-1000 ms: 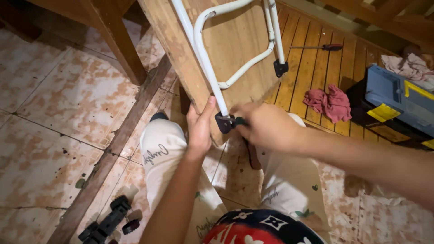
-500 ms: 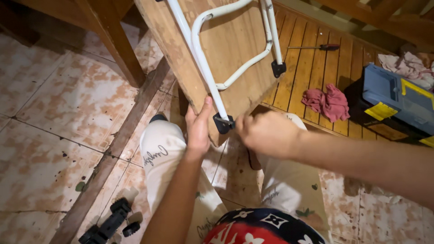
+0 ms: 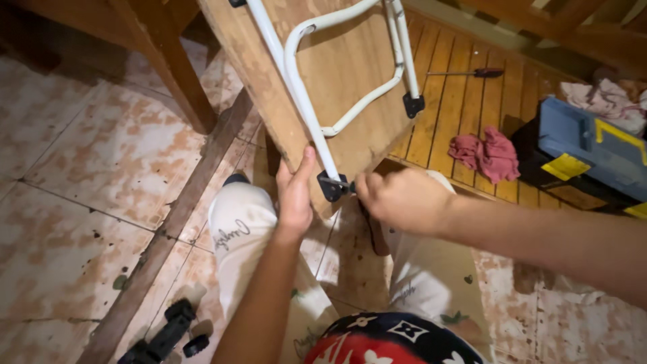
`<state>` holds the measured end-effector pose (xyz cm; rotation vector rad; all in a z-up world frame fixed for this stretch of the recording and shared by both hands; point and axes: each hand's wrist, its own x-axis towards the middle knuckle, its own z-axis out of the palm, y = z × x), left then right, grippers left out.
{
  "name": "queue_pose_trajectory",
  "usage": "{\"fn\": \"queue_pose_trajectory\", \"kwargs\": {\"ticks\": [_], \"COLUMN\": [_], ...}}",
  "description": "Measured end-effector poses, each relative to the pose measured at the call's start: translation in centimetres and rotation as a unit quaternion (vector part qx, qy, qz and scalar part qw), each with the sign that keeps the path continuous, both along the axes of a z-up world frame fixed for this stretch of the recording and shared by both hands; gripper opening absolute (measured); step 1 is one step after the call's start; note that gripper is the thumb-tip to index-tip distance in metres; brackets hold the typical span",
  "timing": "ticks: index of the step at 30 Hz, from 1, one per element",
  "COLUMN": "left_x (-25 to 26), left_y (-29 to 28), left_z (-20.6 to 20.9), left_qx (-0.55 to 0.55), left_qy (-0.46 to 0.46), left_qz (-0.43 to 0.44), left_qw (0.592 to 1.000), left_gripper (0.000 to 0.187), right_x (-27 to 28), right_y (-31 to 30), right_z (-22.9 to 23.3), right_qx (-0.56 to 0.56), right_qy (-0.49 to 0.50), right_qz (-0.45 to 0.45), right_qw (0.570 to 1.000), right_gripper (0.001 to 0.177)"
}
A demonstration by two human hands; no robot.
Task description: The person sits on the floor with a small wooden stool upside down across their lap and uses a screwdriver to unscrew the black mounting brackets that hold the white metal leg frame to the wooden seat, working on the brackets one at a time and repositioning the stool between screws.
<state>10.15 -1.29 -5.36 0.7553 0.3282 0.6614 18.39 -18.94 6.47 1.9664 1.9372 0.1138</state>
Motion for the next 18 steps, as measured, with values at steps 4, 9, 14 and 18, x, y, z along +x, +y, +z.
{"fn": "queue_pose_trajectory", "kwargs": {"ticks": [4, 9, 14, 18], "left_x": [0.3, 0.0, -0.2, -0.1], "left_y": [0.0, -0.1, 0.1, -0.5], "left_z": [0.1, -0.3, 0.1, 0.1], "left_qx": [-0.006, -0.009, -0.006, -0.006], "left_qy": [-0.011, 0.001, 0.004, -0.014], "left_qz": [0.003, -0.003, -0.003, -0.006], "left_qw": [1.000, 1.000, 1.000, 1.000], "left_gripper": [0.045, 0.045, 0.044, 0.045], "right_x": [1.1, -0.3, -2.3, -3.2], "right_y": [1.2, 2.5, 0.6, -0.7], "right_z": [0.3, 0.3, 1.6, 2.0], "right_qx": [0.189, 0.055, 0.035, 0.081], "right_qy": [0.369, 0.277, -0.011, -0.005], "right_qz": [-0.175, -0.297, -0.040, -0.067], "right_qw": [0.893, 0.912, 0.999, 0.994], "right_gripper": [0.029, 0.027, 0.036, 0.053]}}
